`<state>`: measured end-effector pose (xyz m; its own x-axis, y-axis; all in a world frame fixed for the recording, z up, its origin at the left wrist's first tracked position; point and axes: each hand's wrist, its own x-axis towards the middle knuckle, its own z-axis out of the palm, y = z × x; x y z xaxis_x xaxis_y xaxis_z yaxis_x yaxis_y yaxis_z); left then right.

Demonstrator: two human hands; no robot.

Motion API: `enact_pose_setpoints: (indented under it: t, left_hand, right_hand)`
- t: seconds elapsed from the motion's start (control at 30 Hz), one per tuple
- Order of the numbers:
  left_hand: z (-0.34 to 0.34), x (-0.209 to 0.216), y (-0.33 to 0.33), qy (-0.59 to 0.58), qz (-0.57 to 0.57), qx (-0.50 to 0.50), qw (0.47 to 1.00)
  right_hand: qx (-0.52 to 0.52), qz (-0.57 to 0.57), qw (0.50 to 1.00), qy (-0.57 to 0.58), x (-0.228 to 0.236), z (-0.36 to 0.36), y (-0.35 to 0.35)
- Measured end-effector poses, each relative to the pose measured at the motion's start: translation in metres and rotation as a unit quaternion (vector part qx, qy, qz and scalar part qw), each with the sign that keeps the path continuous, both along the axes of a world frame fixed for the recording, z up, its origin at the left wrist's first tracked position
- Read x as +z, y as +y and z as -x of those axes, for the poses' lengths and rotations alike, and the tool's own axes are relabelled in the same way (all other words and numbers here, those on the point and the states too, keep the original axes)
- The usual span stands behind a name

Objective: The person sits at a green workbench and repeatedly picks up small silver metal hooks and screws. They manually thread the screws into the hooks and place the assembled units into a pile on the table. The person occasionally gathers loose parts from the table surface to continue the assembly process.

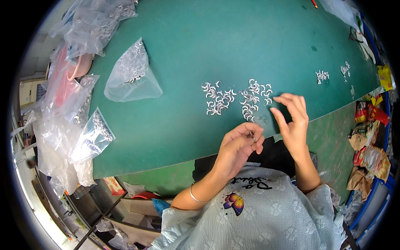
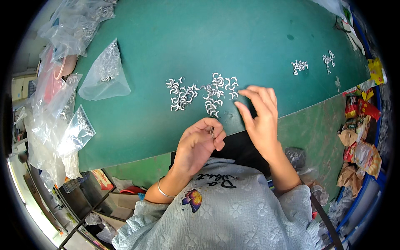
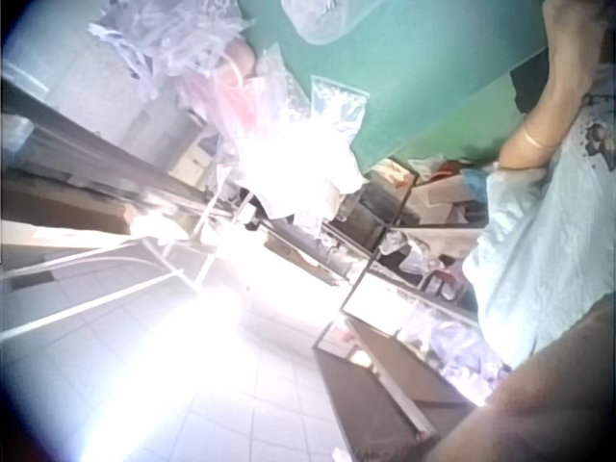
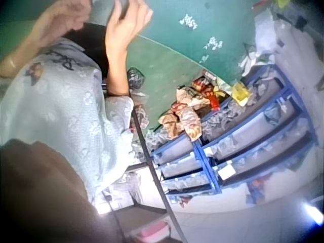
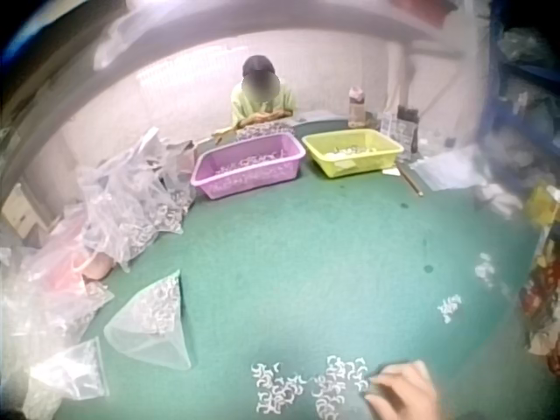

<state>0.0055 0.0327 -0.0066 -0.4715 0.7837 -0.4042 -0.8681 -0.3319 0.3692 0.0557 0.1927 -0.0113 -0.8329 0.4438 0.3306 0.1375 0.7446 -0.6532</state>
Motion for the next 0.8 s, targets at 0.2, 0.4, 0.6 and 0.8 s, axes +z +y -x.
enact_pose_setpoints:
  t: [0.2,0.4,0.6,0.8]
  left_hand:
    - [0.0,-0.003,0.0,0.04,0.068,-0.008,0.997]
    - [-0.002,-0.001,0.002,0.09,0.098,-0.005,0.991]
    - [-0.004,-0.001,0.004,0.177,0.144,0.007,0.974]
    - [-0.011,0.001,0.013,0.3,0.139,0.094,0.939]
  right_hand:
    - [0.039,-0.092,0.994,-0.036,-0.004,0.007,0.0]
    - [0.073,-0.048,0.996,0.007,-0.012,0.002,0.008]
    - [0.014,0.323,0.946,-0.002,0.005,-0.008,-0.002]
    - [0.087,0.578,0.809,0.068,0.009,-0.015,-0.028]
